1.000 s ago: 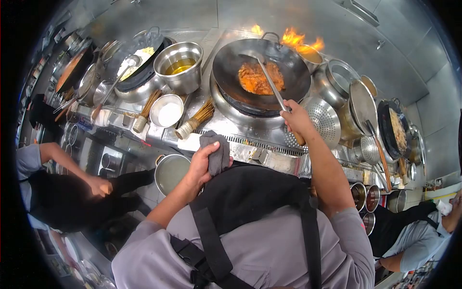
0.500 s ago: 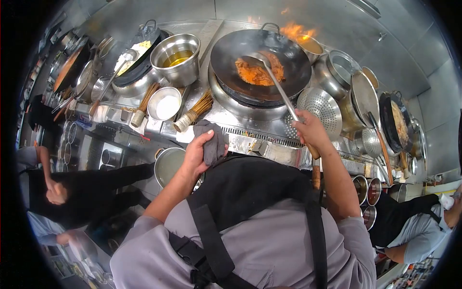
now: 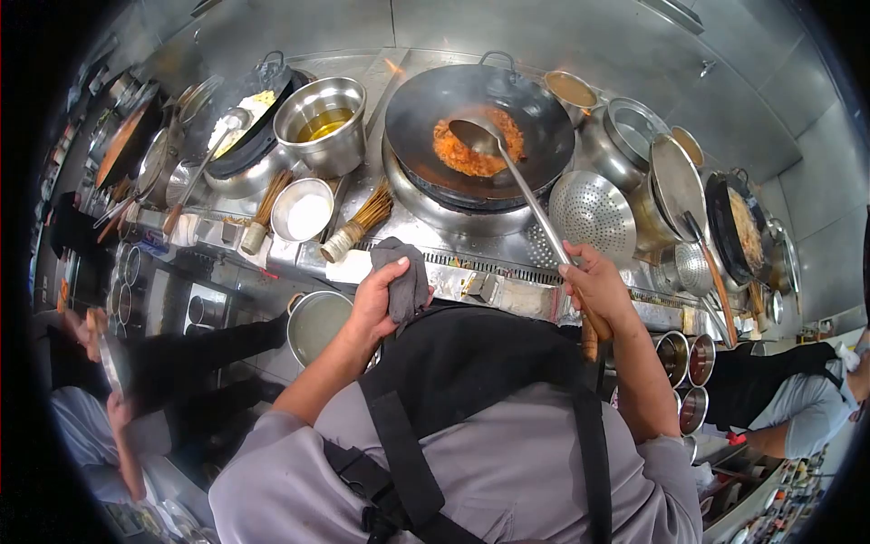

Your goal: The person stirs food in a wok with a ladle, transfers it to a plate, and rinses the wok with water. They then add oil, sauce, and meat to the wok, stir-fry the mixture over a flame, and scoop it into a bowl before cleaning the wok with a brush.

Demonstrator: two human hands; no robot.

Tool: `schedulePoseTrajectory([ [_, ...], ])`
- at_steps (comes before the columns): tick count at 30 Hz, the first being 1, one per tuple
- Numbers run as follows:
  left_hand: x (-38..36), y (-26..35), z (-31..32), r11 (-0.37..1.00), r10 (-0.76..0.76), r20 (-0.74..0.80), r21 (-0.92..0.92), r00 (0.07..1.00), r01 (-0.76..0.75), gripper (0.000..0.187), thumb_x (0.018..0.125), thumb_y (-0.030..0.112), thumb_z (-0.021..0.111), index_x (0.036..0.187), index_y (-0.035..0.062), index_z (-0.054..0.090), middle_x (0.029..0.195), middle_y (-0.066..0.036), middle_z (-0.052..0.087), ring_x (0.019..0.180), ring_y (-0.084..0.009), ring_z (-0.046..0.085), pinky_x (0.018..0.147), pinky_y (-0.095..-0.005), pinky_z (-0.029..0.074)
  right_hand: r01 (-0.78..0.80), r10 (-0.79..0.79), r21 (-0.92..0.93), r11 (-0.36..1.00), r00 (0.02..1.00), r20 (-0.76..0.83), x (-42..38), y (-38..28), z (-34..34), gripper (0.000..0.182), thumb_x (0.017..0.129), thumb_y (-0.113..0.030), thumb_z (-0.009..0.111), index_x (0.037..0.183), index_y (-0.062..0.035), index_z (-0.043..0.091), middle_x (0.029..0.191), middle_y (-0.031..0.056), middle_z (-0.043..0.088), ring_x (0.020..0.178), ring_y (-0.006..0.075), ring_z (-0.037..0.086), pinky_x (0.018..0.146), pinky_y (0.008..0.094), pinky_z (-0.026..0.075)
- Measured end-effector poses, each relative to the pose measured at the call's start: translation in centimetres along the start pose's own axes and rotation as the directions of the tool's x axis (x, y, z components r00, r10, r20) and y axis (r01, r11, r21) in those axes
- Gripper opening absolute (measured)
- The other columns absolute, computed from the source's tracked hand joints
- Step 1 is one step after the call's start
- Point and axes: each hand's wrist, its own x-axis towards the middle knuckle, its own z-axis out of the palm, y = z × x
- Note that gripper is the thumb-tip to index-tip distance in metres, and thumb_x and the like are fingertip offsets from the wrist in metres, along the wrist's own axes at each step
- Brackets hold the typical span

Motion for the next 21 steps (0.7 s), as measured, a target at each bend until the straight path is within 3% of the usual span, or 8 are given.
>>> schedulePoseTrajectory([
  [2, 0.1, 0.2, 0.2, 1.000, -0.005, 0.010, -0.002, 1.000, 0.005, 0.035, 0.098, 0.027, 0.059, 0.120, 0.0002, 0.056, 0.103, -0.018, 0.068, 0.087, -0.0320, 0.070, 0.074, -0.0451, 0.061, 0.056, -0.056, -0.018, 0.998, 0.998, 0.010, 0.5, 0.2, 0.0, 0.048, 0.095, -0.011, 0.063, 0.140, -0.0047, 0.047, 0.064, 0.0021, 0.055, 0.045, 0.0098, 0.050, 0.040, 0.0264, 0.039],
  [4, -0.1, 0.3, 1.1, 0.999, 0.026, -0.014, 0.029, 1.000, -0.025, 0.039, 0.099, 0.033, 0.059, 0.122, 0.0021, 0.055, 0.103, -0.018, 0.068, 0.087, -0.0324, 0.070, 0.075, -0.0472, 0.061, 0.088, -0.091, -0.037, 0.995, 0.992, -0.092, 1.0, 1.0, 0.5, 0.049, 0.095, -0.012, 0.064, 0.141, -0.0044, 0.047, 0.064, 0.0023, 0.055, 0.044, 0.0102, 0.050, 0.040, 0.0267, 0.039],
  [7, -0.4, 0.1, 2.2, 0.999, 0.040, -0.063, 0.031, 0.997, -0.039, 0.043, 0.100, 0.040, 0.059, 0.123, 0.0036, 0.054, 0.104, -0.018, 0.067, 0.088, -0.0325, 0.070, 0.072, -0.0460, 0.062, 0.060, -0.063, -0.047, 0.997, 0.996, -0.060, 2.8, 0.6, -0.5, 0.049, 0.095, -0.013, 0.063, 0.141, -0.0041, 0.047, 0.063, 0.0030, 0.056, 0.044, 0.0106, 0.050, 0.040, 0.0272, 0.040],
  [10, -0.8, 0.5, 2.7, 0.999, 0.036, -0.088, 0.013, 0.995, -0.035, 0.040, 0.099, 0.034, 0.062, 0.126, 0.0101, 0.045, 0.099, -0.014, 0.063, 0.085, -0.0356, 0.070, 0.064, -0.0412, 0.062, 0.066, -0.067, -0.013, 0.998, 0.994, -0.083, 2.5, 1.2, 0.3, 0.048, 0.096, -0.013, 0.062, 0.141, -0.0033, 0.047, 0.064, 0.0037, 0.056, 0.044, 0.0111, 0.050, 0.041, 0.0277, 0.040],
  [13, -0.4, 0.2, 1.8, 0.989, 0.098, 0.003, 0.109, 0.995, -0.098, 0.043, 0.100, 0.039, 0.059, 0.125, 0.0056, 0.050, 0.106, -0.018, 0.066, 0.089, -0.0312, 0.070, 0.057, -0.0342, 0.059, 0.051, -0.050, 0.015, 0.999, 0.997, -0.061, 2.6, 1.1, -0.4, 0.048, 0.096, -0.012, 0.062, 0.141, -0.0032, 0.046, 0.064, 0.0037, 0.056, 0.044, 0.0112, 0.050, 0.041, 0.0277, 0.040],
  [18, -0.9, 0.8, 1.9, 0.993, 0.088, -0.047, 0.079, 0.995, -0.084, 0.038, 0.100, 0.034, 0.061, 0.125, 0.0090, 0.048, 0.101, -0.015, 0.065, 0.083, -0.0309, 0.070, 0.054, -0.0337, 0.057, 0.061, -0.059, 0.028, 0.998, 0.997, -0.045, 1.2, 1.3, 0.1, 0.045, 0.097, -0.013, 0.062, 0.139, -0.0083, 0.048, 0.064, 0.0020, 0.056, 0.044, 0.0102, 0.050, 0.040, 0.0260, 0.040],
  [21, -0.9, 0.7, 1.7, 0.996, 0.084, -0.075, 0.046, 0.994, -0.081, 0.036, 0.099, 0.032, 0.063, 0.124, 0.0105, 0.047, 0.096, -0.013, 0.063, 0.080, -0.0310, 0.069, 0.053, -0.0351, 0.057, -0.016, 0.015, 0.044, 0.999, 1.000, 0.027, 1.2, 1.9, -0.5, 0.044, 0.098, -0.013, 0.062, 0.139, -0.0086, 0.049, 0.064, 0.0021, 0.056, 0.044, 0.0102, 0.050, 0.040, 0.0259, 0.040],
])
